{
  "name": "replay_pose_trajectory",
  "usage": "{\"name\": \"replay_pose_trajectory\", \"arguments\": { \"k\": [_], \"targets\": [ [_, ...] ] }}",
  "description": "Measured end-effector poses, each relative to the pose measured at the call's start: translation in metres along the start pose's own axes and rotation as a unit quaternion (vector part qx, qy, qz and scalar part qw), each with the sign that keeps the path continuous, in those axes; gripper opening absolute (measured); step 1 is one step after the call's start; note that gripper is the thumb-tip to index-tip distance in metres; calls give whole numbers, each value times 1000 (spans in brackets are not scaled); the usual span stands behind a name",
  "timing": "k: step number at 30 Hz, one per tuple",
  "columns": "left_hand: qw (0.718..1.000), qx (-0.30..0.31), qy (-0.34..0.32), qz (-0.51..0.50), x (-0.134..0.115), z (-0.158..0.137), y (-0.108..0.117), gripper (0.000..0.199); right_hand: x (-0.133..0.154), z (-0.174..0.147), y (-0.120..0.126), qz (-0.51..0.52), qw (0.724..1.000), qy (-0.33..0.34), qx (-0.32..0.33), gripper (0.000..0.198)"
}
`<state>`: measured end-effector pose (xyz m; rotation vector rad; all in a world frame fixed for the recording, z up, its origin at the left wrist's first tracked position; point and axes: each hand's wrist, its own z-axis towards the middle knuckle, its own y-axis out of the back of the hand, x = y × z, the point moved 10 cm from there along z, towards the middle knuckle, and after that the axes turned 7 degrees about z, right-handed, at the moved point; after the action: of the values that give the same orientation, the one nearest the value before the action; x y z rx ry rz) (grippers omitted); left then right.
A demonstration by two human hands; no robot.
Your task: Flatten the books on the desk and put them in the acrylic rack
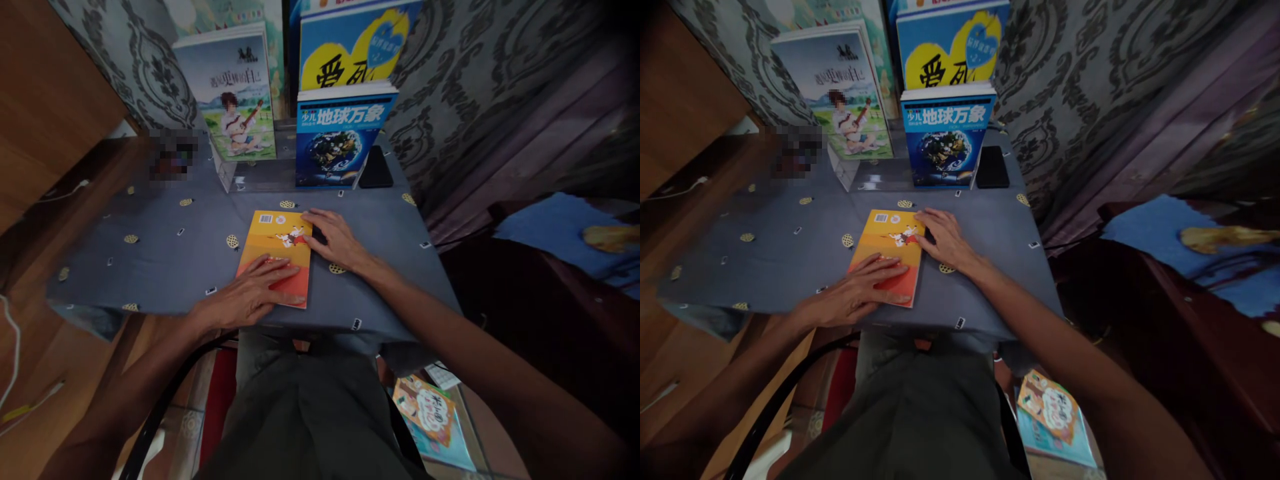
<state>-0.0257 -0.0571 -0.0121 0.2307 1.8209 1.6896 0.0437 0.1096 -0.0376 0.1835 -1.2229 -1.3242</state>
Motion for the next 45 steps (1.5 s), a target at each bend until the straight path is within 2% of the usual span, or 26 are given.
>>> {"name": "replay_pose_trajectory", "arguments": {
  "k": [3, 5, 9, 12, 15, 18, 21, 25, 29, 32, 36, 40, 45],
  "targets": [
    [1000, -11, 2, 26, -4, -3, -2, 52, 22, -4, 3, -60, 998, 23, -11, 36],
    [999, -33, 16, 38, -3, -9, 0, 43, 48, -13, 1, -76, 995, 60, -2, 32],
    [989, -114, 83, 42, 14, -36, 9, 36, 109, -50, -14, -36, 983, 168, 66, 28],
    [978, -160, 133, 32, 29, -62, 10, 40, 129, -75, -18, -15, 979, 182, 94, 33],
    [968, -160, 189, 38, 39, -78, 4, 46, 129, -88, -22, -15, 979, 164, 122, 41],
    [963, -141, 223, 61, 42, -79, -4, 53, 117, -91, -25, -46, 982, 130, 132, 54],
    [961, -135, 227, 81, 40, -77, -9, 60, 109, -90, -27, -80, 982, 105, 133, 66],
    [960, -137, 218, 111, 36, -81, -14, 69, 115, -95, -27, -100, 978, 112, 146, 75],
    [961, -150, 178, 146, 15, -89, -18, 76, 120, -111, -26, -121, 973, 127, 148, 60],
    [957, -168, 172, 163, 2, -95, -25, 67, 122, -123, -20, -116, 976, 148, 113, 53],
    [951, -209, 158, 164, -3, -99, -27, 66, 123, -125, -9, -62, 981, 171, 71, 50],
    [952, -248, 137, 115, 1, -99, -11, 61, 126, -108, 12, 28, 982, 176, 57, 42],
    [929, -342, 138, -41, 19, -84, 33, 55, 127, -71, 51, 134, 980, 148, -20, 32]
  ]
}}
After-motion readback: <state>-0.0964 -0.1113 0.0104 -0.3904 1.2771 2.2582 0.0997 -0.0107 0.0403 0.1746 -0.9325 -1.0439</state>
